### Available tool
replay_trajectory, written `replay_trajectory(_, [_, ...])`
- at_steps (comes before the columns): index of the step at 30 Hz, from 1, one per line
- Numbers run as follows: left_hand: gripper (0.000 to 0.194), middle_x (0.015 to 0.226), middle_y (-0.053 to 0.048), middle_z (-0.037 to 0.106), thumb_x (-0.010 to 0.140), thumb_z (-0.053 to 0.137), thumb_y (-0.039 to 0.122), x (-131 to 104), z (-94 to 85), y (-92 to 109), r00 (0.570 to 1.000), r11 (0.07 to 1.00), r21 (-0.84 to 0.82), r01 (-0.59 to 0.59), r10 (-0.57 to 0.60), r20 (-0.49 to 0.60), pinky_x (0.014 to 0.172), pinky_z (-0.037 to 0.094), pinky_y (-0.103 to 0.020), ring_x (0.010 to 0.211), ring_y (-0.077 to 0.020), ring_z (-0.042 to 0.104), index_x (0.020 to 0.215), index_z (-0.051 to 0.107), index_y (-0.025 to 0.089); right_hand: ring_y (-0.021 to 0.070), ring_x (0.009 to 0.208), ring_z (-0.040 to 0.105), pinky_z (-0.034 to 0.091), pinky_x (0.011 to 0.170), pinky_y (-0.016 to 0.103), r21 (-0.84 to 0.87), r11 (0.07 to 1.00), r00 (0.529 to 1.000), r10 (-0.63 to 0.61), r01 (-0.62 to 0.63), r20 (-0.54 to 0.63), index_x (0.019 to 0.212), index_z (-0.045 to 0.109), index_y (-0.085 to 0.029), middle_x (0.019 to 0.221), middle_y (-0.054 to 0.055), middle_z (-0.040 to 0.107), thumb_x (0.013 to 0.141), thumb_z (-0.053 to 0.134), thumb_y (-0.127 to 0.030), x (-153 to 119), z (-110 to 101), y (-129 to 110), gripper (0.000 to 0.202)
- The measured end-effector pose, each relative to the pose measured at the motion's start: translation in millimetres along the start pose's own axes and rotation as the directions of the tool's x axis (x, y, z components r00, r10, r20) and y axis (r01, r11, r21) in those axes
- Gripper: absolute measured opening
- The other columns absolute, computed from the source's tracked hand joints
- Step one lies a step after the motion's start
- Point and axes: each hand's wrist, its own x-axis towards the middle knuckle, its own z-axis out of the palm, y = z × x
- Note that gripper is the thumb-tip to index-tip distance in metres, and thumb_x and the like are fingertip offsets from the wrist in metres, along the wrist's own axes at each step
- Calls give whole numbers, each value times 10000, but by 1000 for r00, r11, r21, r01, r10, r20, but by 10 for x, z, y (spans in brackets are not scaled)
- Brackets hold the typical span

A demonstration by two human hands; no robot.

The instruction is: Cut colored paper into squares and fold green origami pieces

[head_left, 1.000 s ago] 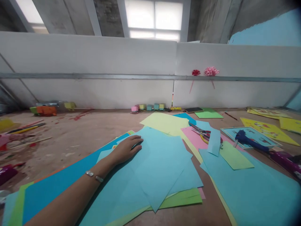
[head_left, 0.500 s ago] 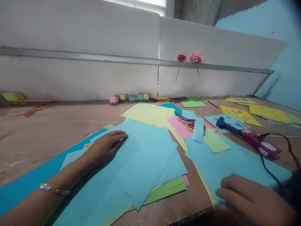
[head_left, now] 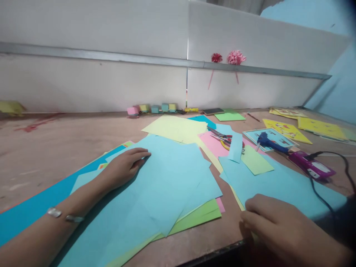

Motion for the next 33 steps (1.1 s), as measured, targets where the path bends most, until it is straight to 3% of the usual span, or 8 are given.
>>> replay_trajectory(2, [526,1288,-125,643,915,314,435,0,-9,13,1000,1000,4,-2,2,12,995,486,-433,1135,-295,615,1179,685,172,133,647,493,347,580,269,48,996,996,-82,81,22,814,569,-176,746,11,566,906,421,-31,115,50,-59,227])
replay_trajectory(5, [513,1302,-130,630,917,317,403,-3,-15,19,1000,1000,7,2,-2,24,999,480,-440,1134,-292,610,1191,676,160,169,694,508,382,623,304,-14,982,981,-191,191,-21,872,599,-160,752,46,585,899,418,-25,289,106,-122,228])
replay_trajectory(13, [479,1301,-131,619,932,334,364,0,-24,36,998,997,56,51,-53,22,1020,455,-448,1172,-301,581,1203,667,152,179,654,507,474,725,397,-93,944,944,-323,317,-62,733,593,-198,685,32,559,907,427,-64,532,143,-250,275])
replay_trajectory(16, [477,1293,-138,617,936,334,343,-2,-30,56,998,997,62,53,-55,26,1012,458,-434,1158,-296,586,1207,665,134,194,699,536,478,777,428,-86,942,935,-332,324,-124,791,621,-193,720,51,593,913,399,-60,529,181,-251,285])
replay_trajectory(20, [456,1304,-121,606,946,342,345,-5,-42,31,998,997,65,39,-42,54,1014,452,-417,1165,-276,579,1228,650,160,196,735,557,469,716,381,-52,939,913,-342,339,-222,832,638,-180,736,69,628,919,389,-47,547,208,-204,295])
replay_trajectory(25, [436,1323,-90,604,951,369,387,-16,-92,-48,996,998,67,6,-12,90,1027,435,-405,1184,-267,571,1237,642,205,182,696,560,472,670,336,46,945,920,-304,325,-248,801,634,-199,704,58,626,947,400,-77,609,154,-78,302])
replay_trajectory(31, [454,1325,-96,608,932,386,410,-32,-158,-116,993,998,54,20,-26,114,1034,431,-383,1206,-267,563,1223,656,191,145,736,601,489,627,262,199,955,964,-181,219,-195,806,607,-221,828,36,649,943,434,-101,827,-47,90,252])
replay_trajectory(33, [441,1309,-83,620,926,395,414,-35,-171,-127,993,999,46,23,-28,112,1029,436,-367,1195,-257,571,1203,665,204,146,805,625,508,678,262,181,964,960,-148,193,-236,826,584,-232,919,40,655,934,448,-90,901,-163,126,225])
